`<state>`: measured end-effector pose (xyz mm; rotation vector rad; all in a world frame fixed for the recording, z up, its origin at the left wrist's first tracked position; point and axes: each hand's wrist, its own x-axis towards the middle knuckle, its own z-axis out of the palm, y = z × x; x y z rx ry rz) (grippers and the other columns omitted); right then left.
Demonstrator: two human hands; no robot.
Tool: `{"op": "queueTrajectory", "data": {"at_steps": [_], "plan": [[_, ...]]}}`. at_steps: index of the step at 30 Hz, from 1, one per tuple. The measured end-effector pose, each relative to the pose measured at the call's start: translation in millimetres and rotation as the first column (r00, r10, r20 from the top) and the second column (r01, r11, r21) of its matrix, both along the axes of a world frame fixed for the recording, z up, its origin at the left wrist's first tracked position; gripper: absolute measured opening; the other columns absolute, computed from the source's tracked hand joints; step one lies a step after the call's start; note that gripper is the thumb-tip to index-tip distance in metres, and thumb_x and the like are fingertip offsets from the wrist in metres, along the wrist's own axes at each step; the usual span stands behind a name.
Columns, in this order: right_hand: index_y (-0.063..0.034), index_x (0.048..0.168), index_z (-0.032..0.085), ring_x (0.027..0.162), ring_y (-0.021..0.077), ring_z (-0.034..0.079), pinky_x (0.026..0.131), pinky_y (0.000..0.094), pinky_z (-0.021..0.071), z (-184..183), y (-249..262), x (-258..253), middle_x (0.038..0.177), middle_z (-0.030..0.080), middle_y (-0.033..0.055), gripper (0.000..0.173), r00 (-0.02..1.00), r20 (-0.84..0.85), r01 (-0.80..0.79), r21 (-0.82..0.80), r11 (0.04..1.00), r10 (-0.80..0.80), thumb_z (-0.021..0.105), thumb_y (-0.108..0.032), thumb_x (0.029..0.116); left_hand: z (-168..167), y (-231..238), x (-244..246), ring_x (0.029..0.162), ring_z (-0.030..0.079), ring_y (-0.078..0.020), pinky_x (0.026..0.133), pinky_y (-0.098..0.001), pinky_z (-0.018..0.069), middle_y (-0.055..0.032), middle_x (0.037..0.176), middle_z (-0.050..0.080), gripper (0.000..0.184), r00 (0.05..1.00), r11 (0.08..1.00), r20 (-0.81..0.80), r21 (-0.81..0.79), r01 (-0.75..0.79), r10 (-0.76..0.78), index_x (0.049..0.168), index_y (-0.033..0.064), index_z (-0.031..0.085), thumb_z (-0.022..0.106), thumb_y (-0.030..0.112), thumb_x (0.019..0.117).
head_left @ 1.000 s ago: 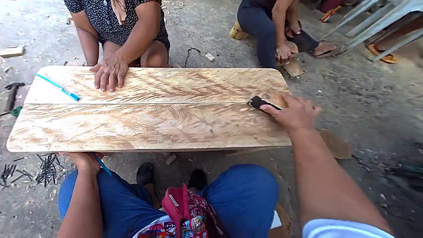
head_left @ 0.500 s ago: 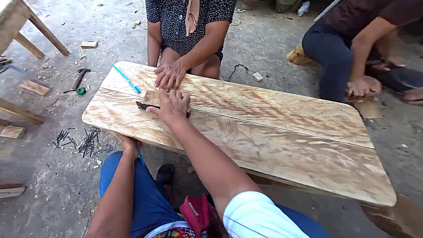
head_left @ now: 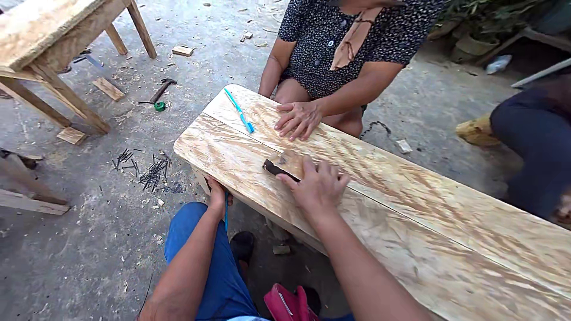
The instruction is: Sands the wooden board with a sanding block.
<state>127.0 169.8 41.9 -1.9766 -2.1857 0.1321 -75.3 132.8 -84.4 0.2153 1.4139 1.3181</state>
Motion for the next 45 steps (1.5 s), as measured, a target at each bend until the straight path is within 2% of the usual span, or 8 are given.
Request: {"op": "queueTrajectory", "data": {"at_steps": [8, 19, 22, 27, 29, 32, 39, 45], "plan": [[-0.0067, 0.152, 0.046, 0.133, 0.0463, 0.049, 0.109, 0.0664, 0.0316, 22, 56, -180, 0.141, 0.055, 0.0277, 0.087, 0.971, -0.017, -0.240, -0.134, 0.961, 0.240, 0.059, -0.069, 0.0928, 3, 0, 1, 0.040, 0.041, -0.0132, 0.039, -0.0256, 0.0371, -0.0045, 0.054, 0.045, 0.081, 0.999, 0.998, 0.006, -0.042, -0.040, 0.041, 0.094, 0.0065, 0.048, -0.005, 0.067, 0.0993], [0.0064, 0.153, 0.038, 0.123, 0.0574, 0.054, 0.098, 0.0735, 0.0376, 14, 16, -18, 0.131, 0.056, 0.0371, 0.089, 0.918, 0.131, -0.340, -0.226, 0.913, 0.374, 0.062, -0.058, 0.0969, 1, -1, -2, 0.043, 0.040, -0.0126, 0.041, -0.0249, 0.0370, -0.0033, 0.060, 0.045, 0.076, 0.998, 0.999, 0.044, -0.029, 0.045, -0.044, 0.112, 0.0080, 0.046, -0.005, 0.063, 0.1007], [0.0062, 0.152, 0.039, 0.128, 0.0511, 0.052, 0.105, 0.0671, 0.0370, 24, 9, -91, 0.136, 0.055, 0.0331, 0.085, 0.923, 0.030, -0.364, -0.250, 0.897, 0.383, 0.067, -0.052, 0.0962, 3, -2, -2, 0.046, 0.040, -0.0135, 0.043, -0.0270, 0.0380, -0.0041, 0.066, 0.045, 0.074, 0.998, 0.999, 0.037, -0.022, 0.042, -0.042, 0.129, 0.0071, 0.040, -0.005, 0.060, 0.1027], [0.0035, 0.150, 0.043, 0.126, 0.0494, 0.054, 0.105, 0.0667, 0.0370, 9, 30, -246, 0.136, 0.057, 0.0309, 0.082, 0.827, -0.046, -0.561, -0.122, 0.819, 0.560, 0.067, -0.052, 0.0951, 4, -13, 1, 0.044, 0.039, -0.0040, 0.044, -0.0189, 0.0378, 0.0021, 0.061, 0.045, 0.041, 0.999, 0.995, -0.030, 0.101, -0.022, 0.026, 0.106, 0.0073, 0.045, 0.012, 0.030, 0.1128], [0.0022, 0.146, 0.049, 0.116, 0.0497, 0.060, 0.101, 0.0697, 0.0394, -18, 43, -275, 0.129, 0.062, 0.0298, 0.084, 0.807, -0.004, -0.590, 0.051, 0.806, 0.591, 0.069, -0.057, 0.0902, -13, -17, -4, 0.056, 0.042, -0.0068, 0.052, -0.0225, 0.0406, -0.0026, 0.080, 0.045, 0.033, 0.999, 0.976, 0.010, 0.214, 0.033, -0.036, 0.126, 0.0015, 0.042, 0.018, 0.020, 0.1131], [0.0011, 0.155, 0.037, 0.130, 0.0477, 0.052, 0.107, 0.0647, 0.0365, 16, 24, -241, 0.142, 0.053, 0.0295, 0.083, 0.824, -0.020, -0.561, -0.165, 0.811, 0.566, 0.068, -0.048, 0.0961, 19, -14, 1, 0.040, 0.036, -0.0030, 0.042, -0.0164, 0.0355, 0.0053, 0.052, 0.039, 0.035, 1.000, 0.997, 0.022, 0.081, -0.019, 0.017, 0.088, 0.0117, 0.043, 0.019, 0.020, 0.1123], [0.0023, 0.156, 0.036, 0.122, 0.0512, 0.056, 0.099, 0.0654, 0.0407, 25, -16, -119, 0.129, 0.059, 0.0322, 0.083, 0.884, 0.126, -0.405, -0.274, 0.872, 0.450, 0.063, -0.052, 0.0987, 7, -4, -4, 0.047, 0.038, -0.0119, 0.046, -0.0269, 0.0376, -0.0031, 0.067, 0.044, 0.069, 0.997, 0.998, 0.031, 0.016, 0.065, -0.066, 0.135, 0.0062, 0.034, -0.005, 0.055, 0.1050], [0.0058, 0.146, 0.048, 0.113, 0.0536, 0.061, 0.093, 0.0696, 0.0442, -13, 23, -248, 0.124, 0.062, 0.0344, 0.085, 0.859, 0.039, -0.511, 0.009, 0.860, 0.510, 0.073, -0.052, 0.0894, 3, -13, -5, 0.044, 0.036, -0.0040, 0.046, -0.0187, 0.0370, 0.0056, 0.058, 0.038, 0.038, 0.997, 0.993, 0.050, 0.105, 0.049, -0.055, 0.103, 0.0119, 0.042, 0.013, 0.035, 0.1121]]}}
